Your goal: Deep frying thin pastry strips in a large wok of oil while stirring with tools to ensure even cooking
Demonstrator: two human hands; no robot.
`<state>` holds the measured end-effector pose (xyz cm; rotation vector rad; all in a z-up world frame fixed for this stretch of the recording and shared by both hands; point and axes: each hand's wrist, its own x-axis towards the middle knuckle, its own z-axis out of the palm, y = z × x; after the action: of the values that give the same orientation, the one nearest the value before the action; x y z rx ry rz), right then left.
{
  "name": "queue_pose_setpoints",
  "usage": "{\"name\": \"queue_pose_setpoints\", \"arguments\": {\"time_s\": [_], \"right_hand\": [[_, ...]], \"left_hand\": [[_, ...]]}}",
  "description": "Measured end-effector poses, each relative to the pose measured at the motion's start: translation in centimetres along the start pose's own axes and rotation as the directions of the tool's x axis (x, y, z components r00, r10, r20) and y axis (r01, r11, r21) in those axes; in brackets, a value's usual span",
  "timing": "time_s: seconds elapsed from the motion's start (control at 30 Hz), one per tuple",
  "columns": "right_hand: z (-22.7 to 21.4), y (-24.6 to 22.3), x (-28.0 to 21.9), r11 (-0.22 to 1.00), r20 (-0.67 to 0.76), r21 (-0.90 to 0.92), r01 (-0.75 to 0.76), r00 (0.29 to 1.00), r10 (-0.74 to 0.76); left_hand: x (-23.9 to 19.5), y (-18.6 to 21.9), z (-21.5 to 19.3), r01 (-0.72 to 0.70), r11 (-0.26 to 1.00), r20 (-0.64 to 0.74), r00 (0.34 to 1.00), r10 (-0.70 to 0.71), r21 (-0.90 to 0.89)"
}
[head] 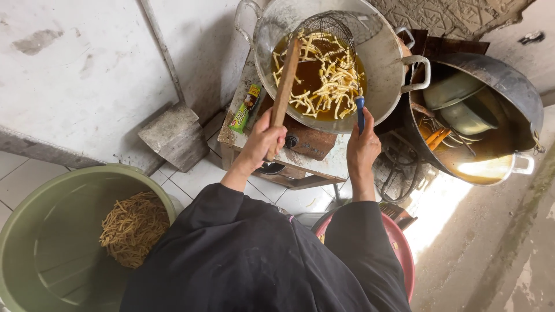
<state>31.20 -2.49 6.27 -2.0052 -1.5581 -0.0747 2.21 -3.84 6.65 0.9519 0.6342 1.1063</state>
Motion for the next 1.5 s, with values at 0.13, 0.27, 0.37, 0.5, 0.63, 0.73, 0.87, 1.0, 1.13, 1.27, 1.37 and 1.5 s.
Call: {"name": "queue_pose_setpoints", "arguments": {"time_s": [0.13,0.27,0.37,0.5,0.63,0.73,0.87,1.0,1.13,1.27,1.37,1.5], "right_hand": [[-1.0,-0.2,-2.0,0.999,-0.049,0.010,-0.050,0.998,0.050],[-1.0,1.0,-3.0,0.998,-0.077,0.003,-0.067,0.995,0.067],[-1.3,1.6,-3.0,0.998,-0.085,-0.006,-0.064,0.994,0.063],[-2.7,1.2,-2.7,0.999,-0.107,-0.010,-0.046,0.993,0.045],[-3.4,1.8,-1.5,0.999,-0.122,-0.035,-0.005,0.993,0.000],[-3.3,2.3,-0.3,0.996,-0.131,-0.084,0.025,0.991,-0.036],[-3.2,2.6,1.0,0.993,-0.087,-0.109,0.043,0.995,-0.052],[-3.8,3.3,1.4,0.991,-0.054,-0.128,0.033,0.998,-0.040],[-3.3,4.5,1.9,0.991,-0.089,-0.136,0.004,0.996,-0.016],[-2.0,7.6,3.7,0.958,-0.109,-0.274,-0.083,0.992,0.055],[-1.4,7.8,4.6,0.953,-0.039,-0.273,-0.135,0.991,0.129],[0.0,7.2,4.9,0.969,0.093,-0.194,-0.151,0.981,0.172]], "left_hand": [[-0.6,1.0,1.2,-0.030,0.977,0.042,0.999,0.022,0.213],[-1.1,1.6,1.9,-0.028,0.935,0.037,0.999,0.016,0.353],[-1.3,2.2,2.1,-0.022,0.913,0.025,1.000,0.013,0.407],[-1.3,3.7,2.4,-0.040,0.889,-0.009,0.999,0.050,0.456],[-0.8,3.2,1.4,-0.050,0.894,-0.038,0.996,0.075,0.446],[0.0,2.6,0.8,-0.057,0.885,-0.074,0.992,0.103,0.461],[1.1,1.5,0.2,-0.079,0.887,-0.089,0.987,0.134,0.455],[1.4,2.3,0.1,-0.094,0.878,-0.115,0.979,0.167,0.469],[2.2,1.5,-1.0,-0.092,0.882,-0.117,0.980,0.163,0.462],[2.9,0.6,-1.1,-0.078,0.886,-0.128,0.980,0.152,0.457],[3.4,-0.5,-1.3,-0.053,0.891,-0.141,0.982,0.130,0.452],[4.0,-3.1,-1.9,-0.026,0.931,-0.139,0.987,0.082,0.363]]}}
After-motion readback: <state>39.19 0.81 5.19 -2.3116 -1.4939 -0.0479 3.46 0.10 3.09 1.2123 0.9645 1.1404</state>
